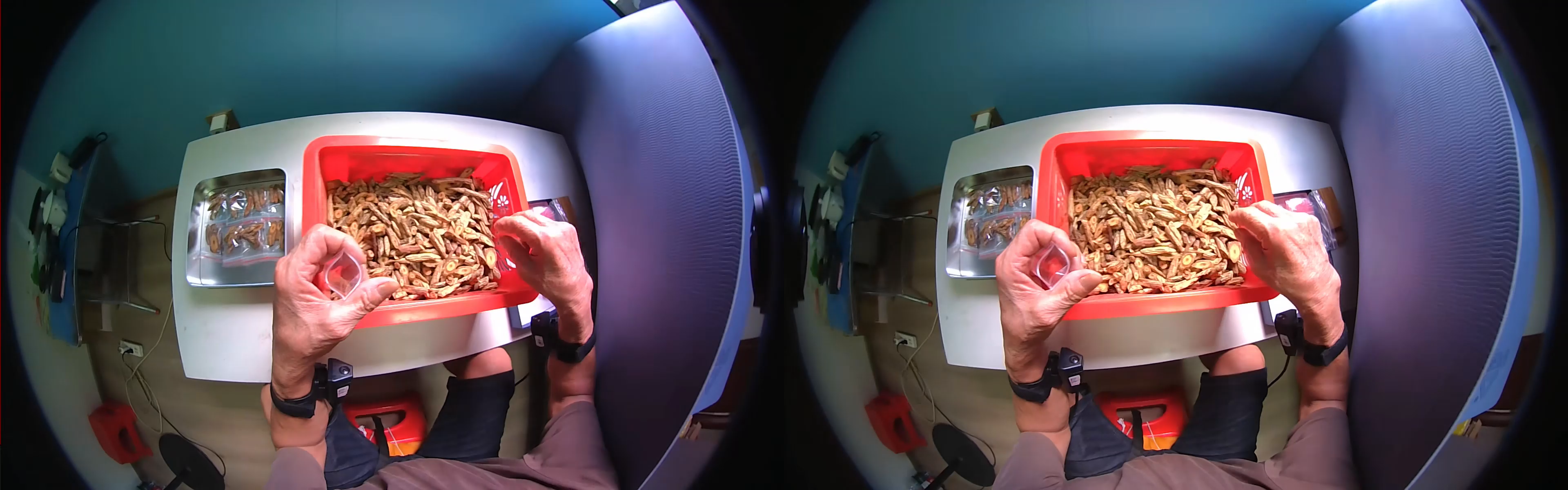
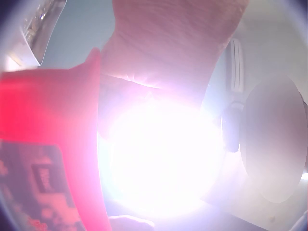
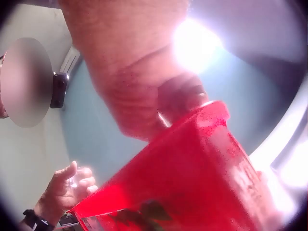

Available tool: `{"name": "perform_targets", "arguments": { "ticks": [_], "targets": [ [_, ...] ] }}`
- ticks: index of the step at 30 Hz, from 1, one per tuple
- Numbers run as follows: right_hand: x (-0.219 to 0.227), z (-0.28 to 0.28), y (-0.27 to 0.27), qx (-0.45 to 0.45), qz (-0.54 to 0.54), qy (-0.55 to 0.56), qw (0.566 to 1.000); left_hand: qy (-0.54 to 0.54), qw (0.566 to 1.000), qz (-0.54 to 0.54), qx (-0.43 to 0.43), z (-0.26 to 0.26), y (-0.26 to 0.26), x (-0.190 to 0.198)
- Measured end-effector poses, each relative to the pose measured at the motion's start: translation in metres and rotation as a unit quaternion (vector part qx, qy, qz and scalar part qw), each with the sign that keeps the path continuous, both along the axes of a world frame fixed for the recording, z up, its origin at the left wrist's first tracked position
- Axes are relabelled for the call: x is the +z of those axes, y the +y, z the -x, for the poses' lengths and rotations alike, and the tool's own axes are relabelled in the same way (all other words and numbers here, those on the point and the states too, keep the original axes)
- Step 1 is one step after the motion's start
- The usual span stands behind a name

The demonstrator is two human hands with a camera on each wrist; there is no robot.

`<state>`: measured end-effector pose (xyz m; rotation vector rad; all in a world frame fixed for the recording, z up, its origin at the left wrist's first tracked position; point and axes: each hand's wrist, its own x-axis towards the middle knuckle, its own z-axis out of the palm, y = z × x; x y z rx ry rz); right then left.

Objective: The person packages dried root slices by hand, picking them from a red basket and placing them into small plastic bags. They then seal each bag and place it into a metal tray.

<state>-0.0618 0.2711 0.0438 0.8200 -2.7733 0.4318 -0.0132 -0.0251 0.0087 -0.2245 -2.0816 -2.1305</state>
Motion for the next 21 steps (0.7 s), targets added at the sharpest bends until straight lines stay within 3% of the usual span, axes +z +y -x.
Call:
{"name": "perform_targets", "arguments": {
  "ticks": [4, 9, 11, 16, 21],
  "targets": [
    [-0.001, -0.004, 0.012, 0.020, -0.098, -0.040, 0.994, -0.016, 0.999, 0.031, -0.029, -0.001, 0.002, -0.001],
    [0.001, -0.010, 0.011, 0.076, -0.075, -0.026, 0.994, -0.005, 1.000, 0.028, -0.011, 0.000, 0.011, -0.005],
    [0.007, -0.009, 0.002, 0.103, -0.088, -0.128, 0.982, -0.009, 1.000, -0.010, -0.011, 0.000, 0.012, -0.004],
    [-0.011, 0.002, -0.009, 0.214, -0.080, -0.138, 0.964, -0.020, 1.000, 0.013, -0.008, 0.000, 0.011, -0.007],
    [-0.008, 0.014, -0.024, 0.211, -0.093, -0.199, 0.952, -0.003, 1.000, -0.008, 0.009, 0.001, 0.014, -0.006]
  ]
}}
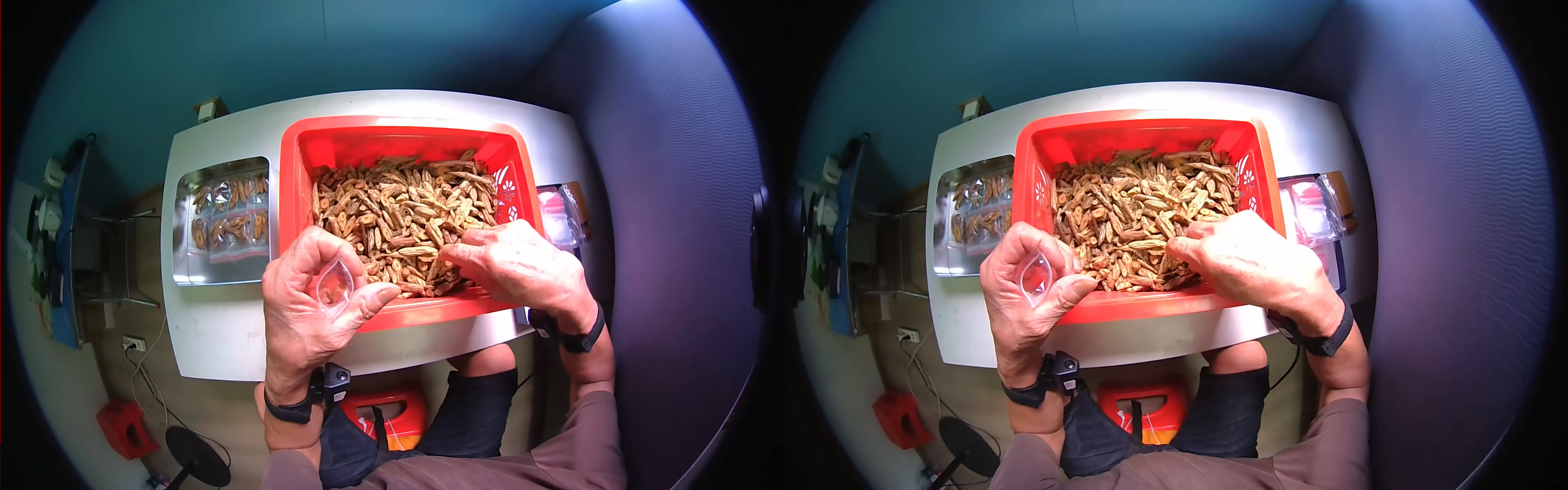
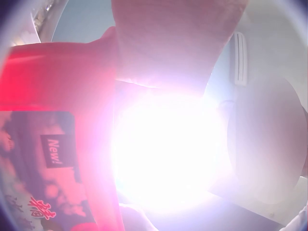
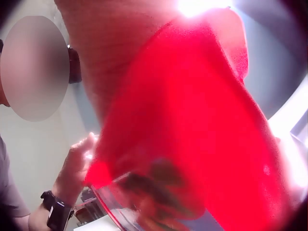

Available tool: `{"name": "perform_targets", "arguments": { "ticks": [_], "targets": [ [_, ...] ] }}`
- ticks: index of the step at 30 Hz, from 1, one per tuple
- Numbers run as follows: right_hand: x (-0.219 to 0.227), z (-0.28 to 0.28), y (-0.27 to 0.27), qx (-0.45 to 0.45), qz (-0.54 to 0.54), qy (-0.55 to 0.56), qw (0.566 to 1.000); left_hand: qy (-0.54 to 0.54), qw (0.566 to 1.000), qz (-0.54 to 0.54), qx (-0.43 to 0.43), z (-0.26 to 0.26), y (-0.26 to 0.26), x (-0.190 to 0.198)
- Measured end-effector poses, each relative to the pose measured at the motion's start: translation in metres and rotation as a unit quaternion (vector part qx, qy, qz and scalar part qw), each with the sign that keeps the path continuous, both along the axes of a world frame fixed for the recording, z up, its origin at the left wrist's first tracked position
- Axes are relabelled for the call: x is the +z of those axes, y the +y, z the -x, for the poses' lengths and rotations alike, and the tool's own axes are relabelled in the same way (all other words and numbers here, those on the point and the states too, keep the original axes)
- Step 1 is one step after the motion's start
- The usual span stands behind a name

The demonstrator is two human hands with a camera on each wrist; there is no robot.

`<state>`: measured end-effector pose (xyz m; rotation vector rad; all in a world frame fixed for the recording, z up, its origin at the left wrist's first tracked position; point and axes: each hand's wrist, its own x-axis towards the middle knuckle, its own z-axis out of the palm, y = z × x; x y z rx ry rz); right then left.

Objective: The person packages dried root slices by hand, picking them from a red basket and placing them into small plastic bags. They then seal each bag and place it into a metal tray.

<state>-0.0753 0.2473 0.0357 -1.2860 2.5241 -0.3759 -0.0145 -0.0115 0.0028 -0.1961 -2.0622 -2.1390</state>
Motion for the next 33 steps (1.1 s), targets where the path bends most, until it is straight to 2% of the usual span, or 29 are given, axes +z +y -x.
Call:
{"name": "perform_targets", "arguments": {
  "ticks": [2, 5, 9, 11, 18, 24, 26, 30, 33],
  "targets": [
    [-0.013, 0.002, 0.009, 0.026, 0.073, 0.039, 0.996, 0.000, 1.000, 0.006, 0.019, -0.001, 0.001, -0.001],
    [-0.008, 0.006, 0.000, 0.014, 0.013, -0.013, 1.000, 0.017, 0.999, 0.036, 0.027, 0.000, 0.000, -0.003],
    [-0.022, 0.005, 0.001, 0.012, 0.071, 0.048, 0.996, 0.012, 0.999, 0.041, 0.030, 0.000, -0.001, -0.003],
    [-0.010, 0.009, -0.007, 0.016, -0.007, 0.000, 1.000, 0.018, 0.999, 0.037, 0.027, 0.000, -0.001, -0.003],
    [-0.014, 0.009, 0.000, 0.007, 0.010, -0.003, 1.000, 0.008, 0.999, 0.040, 0.023, 0.000, 0.000, -0.002],
    [-0.017, 0.004, 0.008, -0.011, 0.044, 0.058, 0.997, 0.020, 0.996, 0.080, 0.022, 0.000, 0.002, -0.003],
    [-0.009, 0.004, 0.004, -0.052, 0.027, -0.003, 0.998, 0.017, 0.995, 0.092, 0.023, 0.000, 0.002, -0.002],
    [-0.011, 0.005, 0.005, -0.051, 0.018, -0.004, 0.999, 0.018, 0.996, 0.087, 0.026, 0.001, 0.002, -0.001],
    [-0.012, 0.007, 0.000, -0.050, 0.067, 0.013, 0.996, 0.010, 0.997, 0.078, 0.025, 0.001, 0.001, -0.001]
  ]
}}
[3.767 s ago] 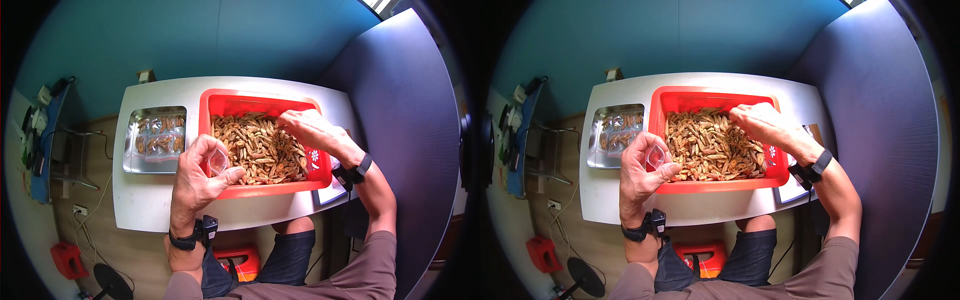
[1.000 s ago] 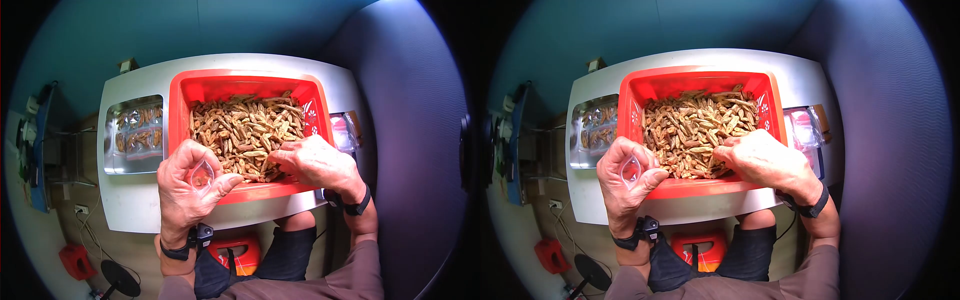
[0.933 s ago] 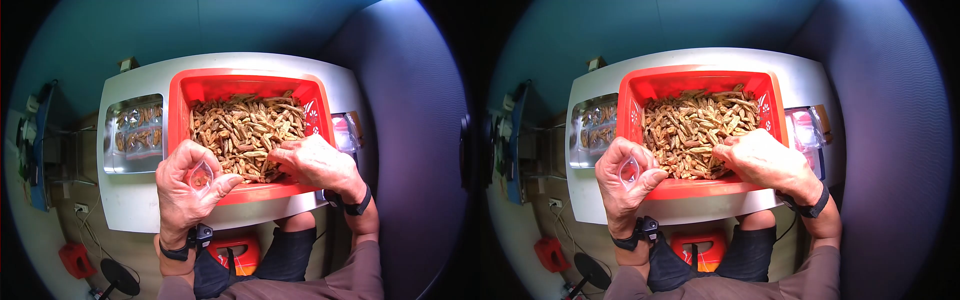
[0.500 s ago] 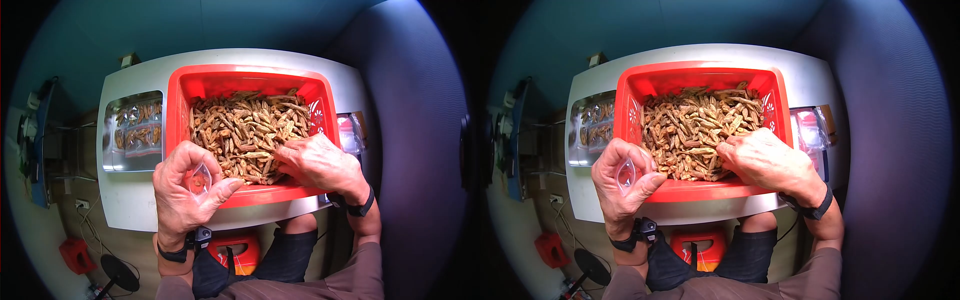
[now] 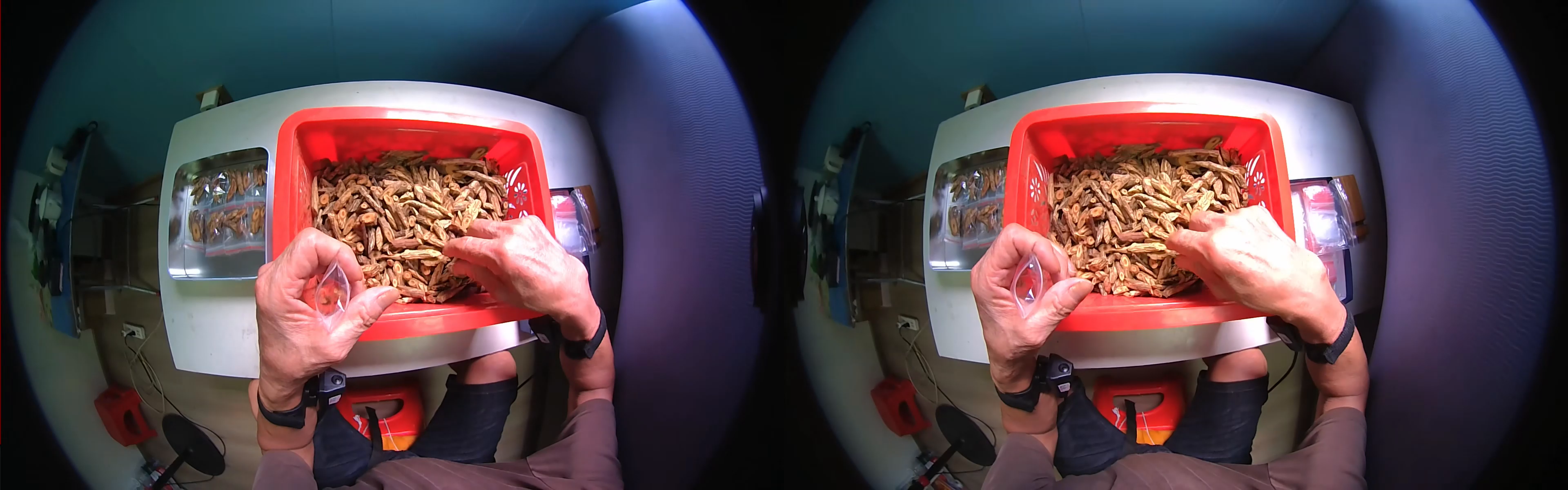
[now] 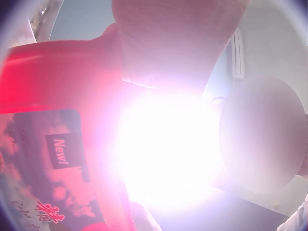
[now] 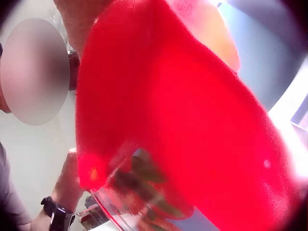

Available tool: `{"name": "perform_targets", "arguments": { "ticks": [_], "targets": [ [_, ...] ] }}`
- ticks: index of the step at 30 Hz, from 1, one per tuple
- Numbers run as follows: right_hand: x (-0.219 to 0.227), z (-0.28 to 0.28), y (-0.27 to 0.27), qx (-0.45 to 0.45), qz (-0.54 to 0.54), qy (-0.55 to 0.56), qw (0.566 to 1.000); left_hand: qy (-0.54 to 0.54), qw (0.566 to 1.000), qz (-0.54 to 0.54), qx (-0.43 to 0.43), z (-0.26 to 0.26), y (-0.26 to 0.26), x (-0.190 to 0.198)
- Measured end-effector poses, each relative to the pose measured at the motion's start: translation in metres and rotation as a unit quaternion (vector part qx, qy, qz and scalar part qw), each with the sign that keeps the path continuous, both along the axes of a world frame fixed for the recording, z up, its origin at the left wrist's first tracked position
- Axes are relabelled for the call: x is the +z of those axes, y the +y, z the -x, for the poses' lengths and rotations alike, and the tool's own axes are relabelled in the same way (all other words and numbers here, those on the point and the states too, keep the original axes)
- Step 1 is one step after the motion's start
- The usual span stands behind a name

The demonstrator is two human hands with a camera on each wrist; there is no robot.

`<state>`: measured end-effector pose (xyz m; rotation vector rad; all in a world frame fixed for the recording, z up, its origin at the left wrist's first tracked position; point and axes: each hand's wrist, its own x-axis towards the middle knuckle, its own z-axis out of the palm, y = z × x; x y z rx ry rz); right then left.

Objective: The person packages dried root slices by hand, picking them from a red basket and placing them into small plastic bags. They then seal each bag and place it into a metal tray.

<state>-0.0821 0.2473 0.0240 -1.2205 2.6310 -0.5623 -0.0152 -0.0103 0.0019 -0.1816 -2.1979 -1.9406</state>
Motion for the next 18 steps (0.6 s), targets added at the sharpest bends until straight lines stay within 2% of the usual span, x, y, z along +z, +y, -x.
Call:
{"name": "perform_targets", "arguments": {
  "ticks": [3, 5, 6, 7, 9, 12, 16, 18],
  "targets": [
    [0.002, 0.003, -0.012, 0.023, -0.041, -0.036, 0.998, 0.011, 1.000, 0.007, -0.004, 0.000, 0.000, 0.000],
    [-0.016, -0.001, -0.015, 0.040, 0.024, 0.041, 0.998, -0.009, 1.000, -0.001, -0.002, 0.000, -0.001, 0.001],
    [-0.007, 0.001, -0.023, 0.029, -0.056, -0.003, 0.998, -0.006, 1.000, -0.002, 0.000, 0.000, -0.002, 0.003],
    [-0.009, 0.001, -0.024, 0.032, -0.058, -0.001, 0.998, -0.025, 1.000, 0.002, -0.011, -0.001, -0.003, 0.005],
    [-0.020, 0.002, -0.023, 0.029, -0.009, 0.030, 0.999, -0.042, 0.999, 0.002, -0.022, -0.002, -0.003, 0.005],
    [-0.018, 0.003, -0.025, 0.027, -0.013, -0.001, 1.000, -0.035, 0.999, -0.018, -0.015, 0.000, -0.001, 0.003],
    [-0.009, 0.000, -0.032, 0.029, 0.003, 0.023, 0.999, -0.032, 0.999, -0.028, -0.020, 0.001, -0.003, 0.003],
    [-0.012, 0.003, -0.034, 0.055, -0.014, 0.003, 0.998, -0.024, 0.999, -0.031, -0.022, 0.001, -0.004, 0.002]
  ]
}}
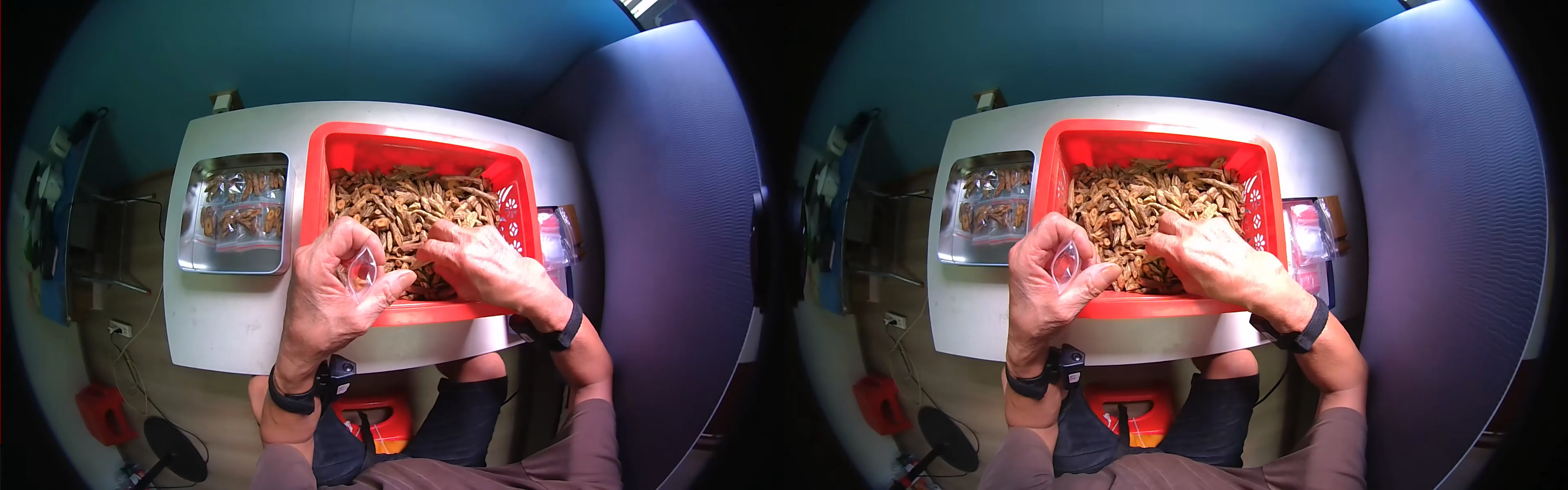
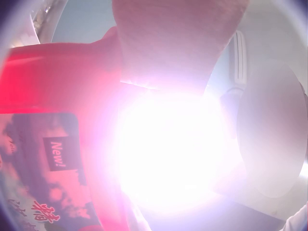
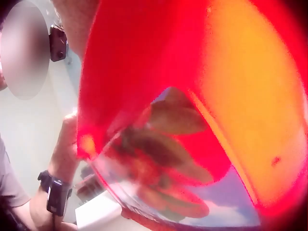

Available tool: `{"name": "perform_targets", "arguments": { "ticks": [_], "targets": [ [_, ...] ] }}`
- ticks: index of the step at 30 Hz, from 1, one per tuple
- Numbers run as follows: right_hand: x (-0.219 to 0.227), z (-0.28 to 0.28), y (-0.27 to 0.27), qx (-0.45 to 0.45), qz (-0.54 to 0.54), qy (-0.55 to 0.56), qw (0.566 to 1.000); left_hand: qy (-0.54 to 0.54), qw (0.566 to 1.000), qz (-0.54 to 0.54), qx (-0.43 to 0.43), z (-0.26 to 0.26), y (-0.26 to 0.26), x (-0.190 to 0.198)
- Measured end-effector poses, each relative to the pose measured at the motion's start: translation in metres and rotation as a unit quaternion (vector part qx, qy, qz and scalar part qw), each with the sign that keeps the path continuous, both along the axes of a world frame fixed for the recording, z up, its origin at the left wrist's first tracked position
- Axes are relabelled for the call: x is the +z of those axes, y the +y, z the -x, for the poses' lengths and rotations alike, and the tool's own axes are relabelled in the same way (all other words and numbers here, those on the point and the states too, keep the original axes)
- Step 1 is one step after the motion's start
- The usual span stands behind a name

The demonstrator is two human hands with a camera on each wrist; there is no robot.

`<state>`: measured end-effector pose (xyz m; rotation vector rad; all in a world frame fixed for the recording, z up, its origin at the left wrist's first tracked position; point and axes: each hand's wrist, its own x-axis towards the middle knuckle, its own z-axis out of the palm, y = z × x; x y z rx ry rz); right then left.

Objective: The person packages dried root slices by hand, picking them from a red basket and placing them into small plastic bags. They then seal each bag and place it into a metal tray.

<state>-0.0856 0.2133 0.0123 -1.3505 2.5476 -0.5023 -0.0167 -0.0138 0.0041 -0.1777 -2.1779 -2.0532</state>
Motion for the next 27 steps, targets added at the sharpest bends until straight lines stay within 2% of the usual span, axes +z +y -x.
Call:
{"name": "perform_targets", "arguments": {
  "ticks": [4, 7, 10, 15, 18, 25, 27],
  "targets": [
    [-0.005, -0.001, -0.003, 0.022, 0.020, 0.005, 1.000, -0.001, 1.000, -0.003, 0.000, 0.000, -0.001, 0.004],
    [-0.005, -0.002, -0.006, 0.005, 0.012, -0.009, 1.000, 0.004, 1.000, 0.004, -0.012, 0.000, -0.003, 0.004],
    [-0.007, -0.003, -0.006, -0.012, -0.007, 0.022, 1.000, -0.001, 1.000, 0.005, -0.012, 0.000, -0.003, 0.002],
    [-0.005, 0.002, 0.005, -0.025, 0.071, -0.050, 0.996, -0.011, 1.000, 0.007, -0.007, 0.001, -0.001, -0.001],
    [0.004, 0.002, 0.004, -0.044, 0.063, -0.065, 0.995, -0.009, 1.000, 0.011, -0.006, 0.001, 0.000, 0.000],
    [0.007, -0.003, 0.006, -0.075, 0.135, -0.028, 0.988, -0.010, 1.000, 0.018, -0.016, 0.000, -0.002, 0.001],
    [0.014, -0.007, 0.006, -0.117, 0.176, -0.053, 0.976, -0.008, 1.000, 0.020, -0.014, 0.000, -0.001, 0.001]
  ]
}}
